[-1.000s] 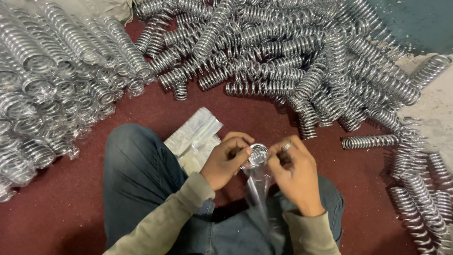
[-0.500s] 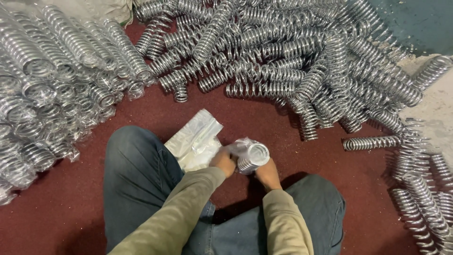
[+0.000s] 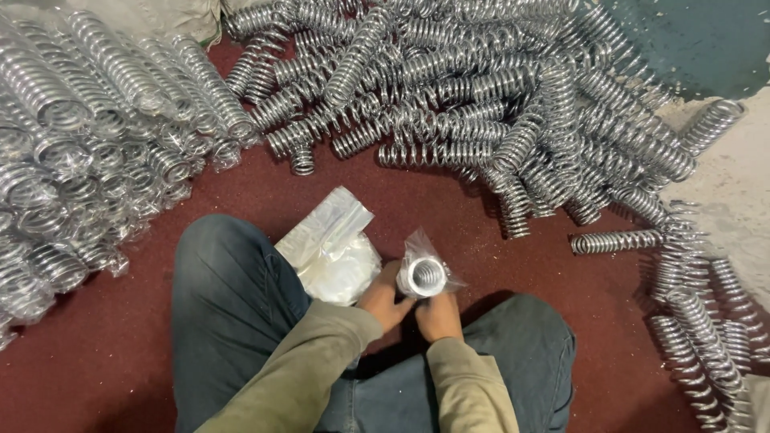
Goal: The person sits on the floor and places metal springs into small plastic bags, then moves the bagged springs onto a pile.
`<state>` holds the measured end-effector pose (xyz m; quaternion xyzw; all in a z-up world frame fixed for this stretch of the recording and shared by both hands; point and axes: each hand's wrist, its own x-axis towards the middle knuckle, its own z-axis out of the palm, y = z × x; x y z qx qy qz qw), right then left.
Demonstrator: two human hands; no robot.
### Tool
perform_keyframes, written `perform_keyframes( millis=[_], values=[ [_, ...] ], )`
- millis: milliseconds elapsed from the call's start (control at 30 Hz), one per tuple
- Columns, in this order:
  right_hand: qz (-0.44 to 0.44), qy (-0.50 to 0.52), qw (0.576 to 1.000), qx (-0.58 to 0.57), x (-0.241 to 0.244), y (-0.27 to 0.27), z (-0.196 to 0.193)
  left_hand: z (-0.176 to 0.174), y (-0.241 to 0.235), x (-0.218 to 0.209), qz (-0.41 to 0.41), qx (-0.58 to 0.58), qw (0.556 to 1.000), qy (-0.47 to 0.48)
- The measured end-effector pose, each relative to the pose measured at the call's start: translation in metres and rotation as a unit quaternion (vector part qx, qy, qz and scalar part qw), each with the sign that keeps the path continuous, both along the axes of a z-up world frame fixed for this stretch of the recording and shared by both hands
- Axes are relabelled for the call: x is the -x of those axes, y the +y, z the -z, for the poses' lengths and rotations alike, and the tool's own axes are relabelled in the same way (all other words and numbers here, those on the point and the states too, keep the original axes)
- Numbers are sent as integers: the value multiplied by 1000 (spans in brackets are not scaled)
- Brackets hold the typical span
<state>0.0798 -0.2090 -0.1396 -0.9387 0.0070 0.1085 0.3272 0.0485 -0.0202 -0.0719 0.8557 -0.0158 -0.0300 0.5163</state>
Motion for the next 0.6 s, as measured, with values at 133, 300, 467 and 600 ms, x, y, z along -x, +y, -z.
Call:
perform_keyframes(
  millis=[133, 300, 467, 600],
  values=[
    [-81, 78, 994, 13, 11, 42, -88, -17, 8, -10, 32, -77, 982, 172],
    [-211, -2, 977, 28, 64, 43, -178, -90, 14, 57, 0, -55, 975, 214],
    [-151, -353, 921, -61, 60, 53, -273, -98, 17, 81, -57, -70, 970, -224],
    [-257, -401, 879, -31, 74, 62, -283, -130, 14, 48, -42, -32, 946, -319]
  ],
)
